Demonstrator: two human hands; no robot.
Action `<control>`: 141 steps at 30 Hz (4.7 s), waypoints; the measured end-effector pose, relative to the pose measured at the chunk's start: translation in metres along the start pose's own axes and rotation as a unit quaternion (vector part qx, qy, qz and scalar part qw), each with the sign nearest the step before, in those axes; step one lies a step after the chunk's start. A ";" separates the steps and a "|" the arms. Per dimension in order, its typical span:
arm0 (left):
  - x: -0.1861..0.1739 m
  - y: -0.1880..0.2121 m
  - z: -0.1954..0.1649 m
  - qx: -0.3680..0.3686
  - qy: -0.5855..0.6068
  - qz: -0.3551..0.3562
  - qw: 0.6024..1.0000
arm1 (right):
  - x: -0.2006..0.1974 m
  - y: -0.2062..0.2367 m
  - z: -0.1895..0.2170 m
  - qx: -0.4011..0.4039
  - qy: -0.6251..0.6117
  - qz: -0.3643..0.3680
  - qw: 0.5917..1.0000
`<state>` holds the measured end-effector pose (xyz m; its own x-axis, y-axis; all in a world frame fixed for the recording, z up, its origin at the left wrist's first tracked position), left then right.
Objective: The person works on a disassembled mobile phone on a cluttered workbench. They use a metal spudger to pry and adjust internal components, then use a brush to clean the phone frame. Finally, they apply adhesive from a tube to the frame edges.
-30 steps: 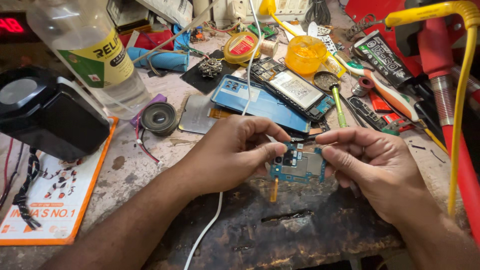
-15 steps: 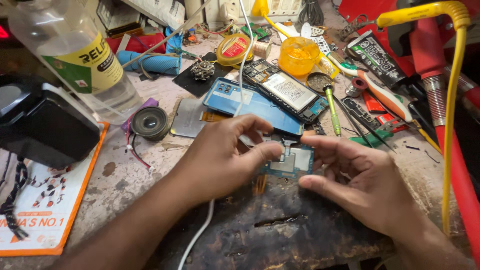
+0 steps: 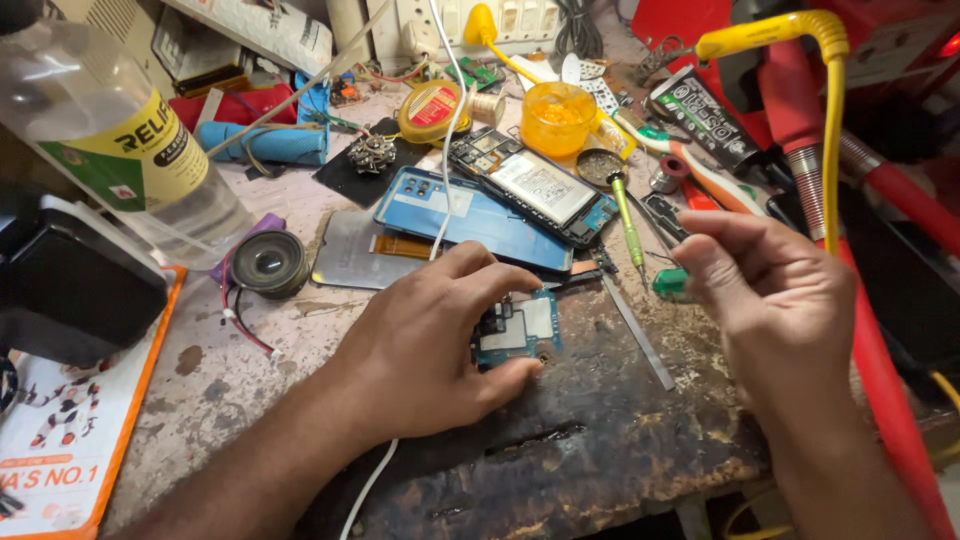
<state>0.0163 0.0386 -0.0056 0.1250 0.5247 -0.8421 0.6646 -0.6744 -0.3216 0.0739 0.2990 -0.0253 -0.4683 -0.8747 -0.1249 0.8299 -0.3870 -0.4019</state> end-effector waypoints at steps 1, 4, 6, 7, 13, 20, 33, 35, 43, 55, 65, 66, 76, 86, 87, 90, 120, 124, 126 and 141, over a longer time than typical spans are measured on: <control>0.000 0.000 0.000 0.004 -0.003 -0.008 1.000 | -0.003 -0.003 0.001 -0.001 0.049 -0.016 0.999; 0.002 -0.001 0.000 0.026 -0.006 -0.035 0.999 | -0.013 -0.009 0.005 -0.046 0.284 -0.031 0.957; 0.005 0.000 -0.001 0.029 -0.006 -0.027 0.999 | -0.016 -0.013 0.007 -0.074 0.399 -0.015 0.914; 0.005 0.000 -0.001 0.025 -0.007 -0.012 1.000 | -0.016 -0.016 0.008 -0.084 0.423 -0.004 0.902; 0.007 0.001 0.000 0.020 0.015 0.015 1.000 | -0.006 -0.030 0.006 -0.048 0.492 0.054 0.867; 0.010 0.003 0.002 0.089 0.093 -0.042 0.991 | -0.006 -0.016 0.010 0.014 0.244 -0.043 0.969; 0.007 0.004 0.002 0.138 0.191 -0.041 0.971 | 0.002 0.018 -0.018 0.004 -0.411 0.133 0.902; 0.007 0.004 0.001 0.116 0.215 -0.015 0.969 | 0.001 0.021 -0.018 -0.007 -0.402 0.126 0.907; 0.007 0.003 0.000 0.110 0.238 -0.003 0.965 | 0.002 0.029 -0.015 -0.032 -0.345 0.112 0.931; 0.007 0.005 0.002 0.152 0.185 -0.028 0.970 | 0.002 0.038 -0.013 -0.067 -0.363 0.138 0.919; 0.010 0.008 -0.003 0.141 0.131 -0.073 0.978 | 0.007 0.045 -0.008 -0.104 -0.318 0.137 0.932; 0.010 0.008 -0.003 0.128 0.138 -0.075 0.979 | 0.008 0.046 -0.007 -0.110 -0.305 0.137 0.936; 0.011 0.007 -0.002 0.099 0.127 -0.081 0.984 | 0.012 0.050 -0.009 -0.134 -0.251 0.132 0.949; 0.006 0.007 -0.006 0.059 0.106 -0.101 0.988 | 0.016 0.045 0.010 -0.131 -0.203 0.133 0.961; 0.006 0.007 -0.007 0.060 0.105 -0.106 0.987 | 0.016 0.043 0.009 -0.113 -0.198 0.124 0.966; 0.006 0.008 -0.010 0.073 0.083 -0.119 0.987 | 0.016 0.036 0.000 -0.052 -0.163 0.125 0.977; 0.024 0.001 0.001 0.000 0.362 -0.124 0.924 | 0.001 0.023 -0.036 0.213 -0.306 0.248 0.894; 0.028 0.001 0.002 -0.004 0.389 -0.128 0.912 | 0.001 0.024 -0.038 0.245 -0.242 0.237 0.908; 0.028 0.000 0.003 -0.006 0.400 -0.126 0.908 | 0.001 0.024 -0.039 0.242 -0.225 0.247 0.911; 0.022 -0.004 -0.001 -0.031 0.591 0.002 0.806 | 0.011 0.026 -0.022 0.154 -0.140 0.198 0.958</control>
<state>0.0174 0.0535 -0.0223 0.7178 0.6755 0.1687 0.6930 -0.6695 -0.2676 0.0839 0.2860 -0.0574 -0.0349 -0.9979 0.0538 0.9959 -0.0392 -0.0819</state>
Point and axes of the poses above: each hand's wrist, its own y-axis away from the middle knuckle, its own x-axis out of the palm, z = x × y, the point moved 1 cm from there along -y, towards the middle knuckle, and after that the axes turned 6 degrees about -y, right-handed, at the moved point
